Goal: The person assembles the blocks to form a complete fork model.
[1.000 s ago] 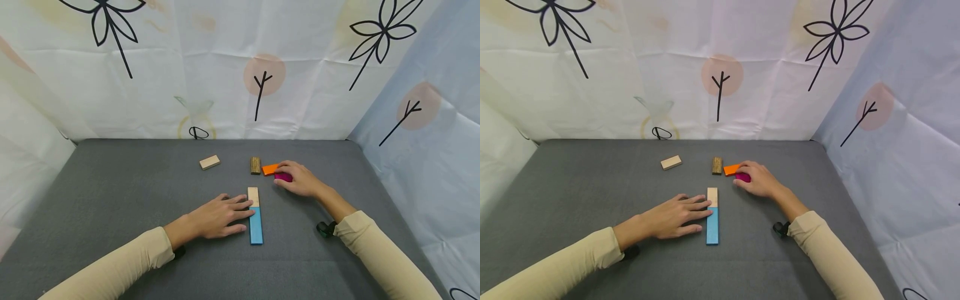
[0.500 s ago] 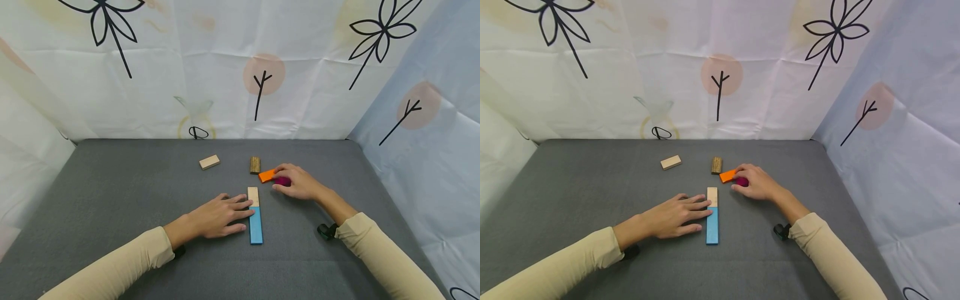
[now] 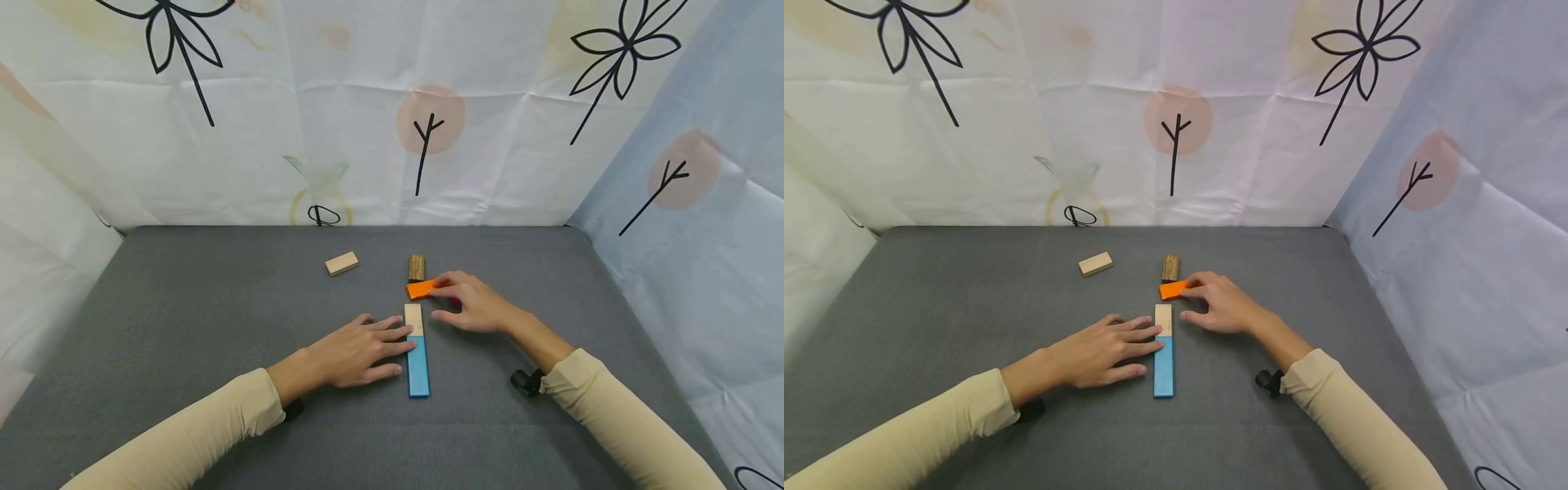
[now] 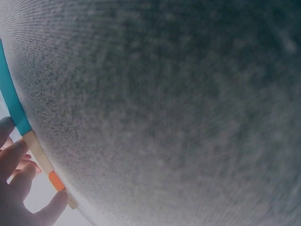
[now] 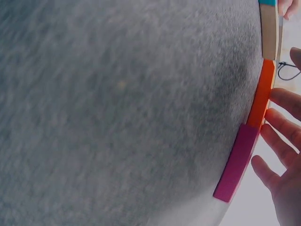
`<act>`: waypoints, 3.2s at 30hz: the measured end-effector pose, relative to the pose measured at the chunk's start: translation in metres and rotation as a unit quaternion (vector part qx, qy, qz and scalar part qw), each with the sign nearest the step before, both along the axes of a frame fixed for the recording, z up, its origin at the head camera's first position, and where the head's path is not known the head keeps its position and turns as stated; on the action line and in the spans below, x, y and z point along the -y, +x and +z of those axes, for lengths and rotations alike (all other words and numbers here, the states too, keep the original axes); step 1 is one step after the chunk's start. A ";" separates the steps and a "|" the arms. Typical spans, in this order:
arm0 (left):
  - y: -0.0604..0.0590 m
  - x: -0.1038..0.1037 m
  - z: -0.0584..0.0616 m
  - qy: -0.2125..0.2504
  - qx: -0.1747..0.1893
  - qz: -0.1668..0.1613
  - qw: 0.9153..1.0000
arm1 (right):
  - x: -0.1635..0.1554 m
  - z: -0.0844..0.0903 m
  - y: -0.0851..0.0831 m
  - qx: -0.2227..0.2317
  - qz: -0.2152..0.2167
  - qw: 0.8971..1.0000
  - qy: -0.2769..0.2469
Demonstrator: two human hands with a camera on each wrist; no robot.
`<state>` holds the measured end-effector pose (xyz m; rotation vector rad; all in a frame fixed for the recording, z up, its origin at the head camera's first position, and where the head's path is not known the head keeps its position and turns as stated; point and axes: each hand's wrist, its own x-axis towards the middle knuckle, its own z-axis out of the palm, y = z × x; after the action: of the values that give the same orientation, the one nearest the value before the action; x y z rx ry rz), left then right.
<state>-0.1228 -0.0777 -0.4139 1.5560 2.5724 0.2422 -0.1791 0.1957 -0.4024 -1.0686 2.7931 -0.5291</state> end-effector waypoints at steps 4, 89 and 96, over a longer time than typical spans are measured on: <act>0.000 0.000 0.000 0.005 -0.006 -0.002 1.000 | 0.006 0.000 0.001 0.002 0.007 1.000 -0.002; -0.002 0.002 -0.003 0.002 0.012 -0.003 1.000 | 0.011 -0.009 0.031 -0.049 0.080 0.996 -0.010; -0.001 0.002 -0.004 -0.010 0.009 -0.003 1.000 | 0.011 -0.011 0.042 -0.067 0.104 0.992 -0.014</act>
<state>-0.1243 -0.0793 -0.4175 1.5479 2.5470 0.2273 -0.1372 0.1843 -0.4139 -1.4319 2.7451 -0.4913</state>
